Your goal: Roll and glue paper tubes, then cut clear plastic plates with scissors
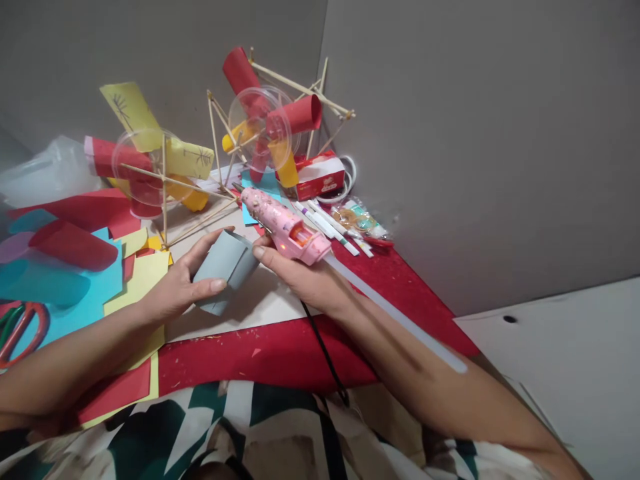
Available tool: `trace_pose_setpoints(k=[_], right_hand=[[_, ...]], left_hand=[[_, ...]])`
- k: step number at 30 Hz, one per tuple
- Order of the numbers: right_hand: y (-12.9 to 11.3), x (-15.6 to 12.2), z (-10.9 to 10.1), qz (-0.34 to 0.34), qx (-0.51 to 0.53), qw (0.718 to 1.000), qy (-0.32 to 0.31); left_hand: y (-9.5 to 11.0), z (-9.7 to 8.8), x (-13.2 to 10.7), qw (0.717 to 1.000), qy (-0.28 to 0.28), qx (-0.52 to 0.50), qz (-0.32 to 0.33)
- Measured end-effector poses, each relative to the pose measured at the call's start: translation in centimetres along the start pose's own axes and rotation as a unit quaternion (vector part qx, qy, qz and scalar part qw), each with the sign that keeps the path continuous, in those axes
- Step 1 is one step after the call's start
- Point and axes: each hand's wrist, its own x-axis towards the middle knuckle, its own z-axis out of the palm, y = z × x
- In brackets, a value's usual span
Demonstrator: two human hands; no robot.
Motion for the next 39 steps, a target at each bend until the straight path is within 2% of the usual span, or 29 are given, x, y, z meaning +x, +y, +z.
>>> trace_pose_setpoints(k=[2,5,10,13,19,30,35,39], right_hand=[[0.3,0.0,-0.2,0.005,0.006,1.0,-0.005],[0.7,0.2,-0.4,0.028,0.023,0.999,-0.025],[0.7,0.2,-0.5,0.019,0.054,0.995,-0.082],[0.2,0.1,-0.3,0.011,0.058,0.992,-0.114],[-0.4,-0.3,0.2,0.026,0.055,0.986,-0.153],[-0.3,-0.3,0.2,0.067,0.038,0.98,-0.186],[-0.5,-0.5,0.3,0.069,0.012,0.98,-0.185],[-0.5,-0.5,0.2,0.072,0.003,0.978,-0.195]], left_hand=[[0.0,-0.1,0.1,0.999,-0.021,0.027,0.004],[-0.1,-0.2,0.4,0.999,-0.048,0.008,0.018],[0.2,-0.6,0.7,0.998,0.01,0.009,0.056],[0.7,-0.6,0.6,0.999,-0.014,0.008,0.031],[0.9,0.1,0.4,0.995,-0.072,-0.056,-0.032],[1.3,0.3,0.4,0.996,-0.084,-0.033,-0.019],[1.2,0.0,0.5,0.991,-0.111,-0.061,-0.037],[1.3,-0.1,0.5,0.99,-0.111,-0.068,-0.047]])
